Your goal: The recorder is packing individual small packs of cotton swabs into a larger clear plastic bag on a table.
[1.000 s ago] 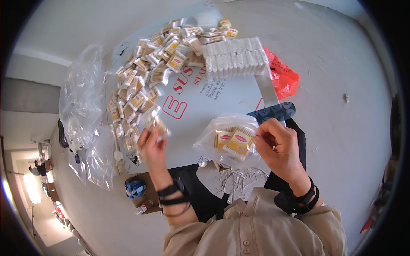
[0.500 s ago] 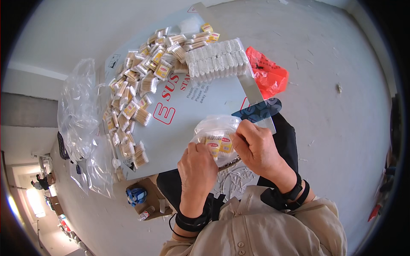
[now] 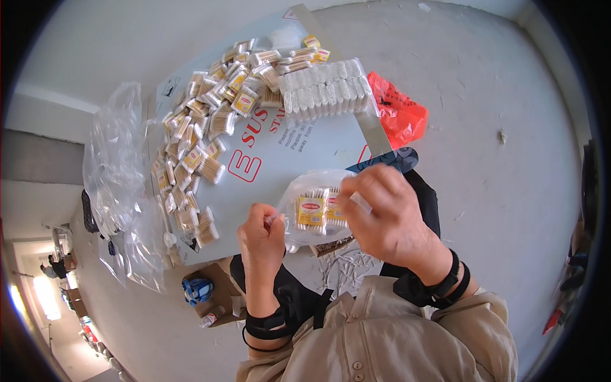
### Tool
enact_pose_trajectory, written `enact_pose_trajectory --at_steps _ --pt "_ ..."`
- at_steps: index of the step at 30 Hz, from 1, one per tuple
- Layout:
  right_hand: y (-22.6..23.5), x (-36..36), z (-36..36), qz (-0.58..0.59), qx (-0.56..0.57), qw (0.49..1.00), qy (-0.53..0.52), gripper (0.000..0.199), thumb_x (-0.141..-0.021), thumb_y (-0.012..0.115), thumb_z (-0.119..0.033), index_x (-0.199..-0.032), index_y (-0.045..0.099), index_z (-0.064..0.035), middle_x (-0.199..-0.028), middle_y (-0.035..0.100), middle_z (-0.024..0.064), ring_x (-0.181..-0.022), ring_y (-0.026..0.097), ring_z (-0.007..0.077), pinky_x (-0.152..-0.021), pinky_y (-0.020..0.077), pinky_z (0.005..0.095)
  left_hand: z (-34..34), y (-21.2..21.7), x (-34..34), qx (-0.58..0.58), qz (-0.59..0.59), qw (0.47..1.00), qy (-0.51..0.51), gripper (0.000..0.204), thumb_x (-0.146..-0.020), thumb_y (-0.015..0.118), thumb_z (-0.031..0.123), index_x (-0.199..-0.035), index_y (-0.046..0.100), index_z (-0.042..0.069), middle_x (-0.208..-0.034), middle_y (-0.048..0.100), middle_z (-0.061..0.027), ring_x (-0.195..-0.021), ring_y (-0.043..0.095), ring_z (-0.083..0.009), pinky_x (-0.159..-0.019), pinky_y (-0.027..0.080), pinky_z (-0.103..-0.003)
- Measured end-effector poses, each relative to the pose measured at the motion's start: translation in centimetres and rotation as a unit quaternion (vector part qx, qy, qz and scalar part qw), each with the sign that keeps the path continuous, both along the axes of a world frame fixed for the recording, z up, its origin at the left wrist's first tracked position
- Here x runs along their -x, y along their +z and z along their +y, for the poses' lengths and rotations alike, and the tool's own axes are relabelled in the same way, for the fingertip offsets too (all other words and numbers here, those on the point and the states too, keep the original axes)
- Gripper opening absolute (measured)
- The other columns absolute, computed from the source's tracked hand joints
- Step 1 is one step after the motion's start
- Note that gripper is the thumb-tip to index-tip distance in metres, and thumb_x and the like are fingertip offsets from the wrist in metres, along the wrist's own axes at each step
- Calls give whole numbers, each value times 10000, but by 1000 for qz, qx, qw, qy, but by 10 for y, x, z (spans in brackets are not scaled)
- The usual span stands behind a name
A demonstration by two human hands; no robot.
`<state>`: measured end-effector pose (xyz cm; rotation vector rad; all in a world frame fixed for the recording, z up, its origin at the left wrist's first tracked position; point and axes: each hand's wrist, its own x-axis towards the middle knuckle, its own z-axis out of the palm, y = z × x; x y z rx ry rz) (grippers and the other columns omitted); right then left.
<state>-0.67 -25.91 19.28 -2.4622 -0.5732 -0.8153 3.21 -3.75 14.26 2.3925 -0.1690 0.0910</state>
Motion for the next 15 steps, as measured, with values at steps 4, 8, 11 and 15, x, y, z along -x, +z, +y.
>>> enact_pose_trajectory --at_steps 4,8,11,15 --pt "13 4 11 101 148 969 172 163 -636 639 -99 -761 628 4 -868 616 97 -833 587 230 -736 486 322 -8 8 -1 147 98 984 4 73 -818 607 24 -852 556 -14 -610 552 -77 -518 482 -117 -516 410 -272" --pt "-6 -5 6 225 291 915 168 148 -702 613 -125 -774 671 -9 -911 640 108 -887 605 243 -764 479 345 -17 16 -8 175 36 984 -23 24 -833 574 -12 -849 556 -9 -608 542 -61 -518 460 -97 -506 398 -255" --pt "-9 -9 2 247 258 920 163 142 -731 601 -134 -763 678 -19 -931 638 105 -876 612 237 -765 473 370 -15 17 -10 154 38 987 -26 38 -826 576 -17 -855 557 -4 -601 531 -61 -510 458 -104 -501 401 -265" --pt "6 -17 4 366 306 861 176 152 -751 596 -127 -820 674 -17 -921 625 104 -877 606 243 -775 465 365 -14 12 -11 139 -5 990 -35 53 -816 571 -28 -858 558 2 -592 516 -62 -498 452 -114 -496 402 -270"
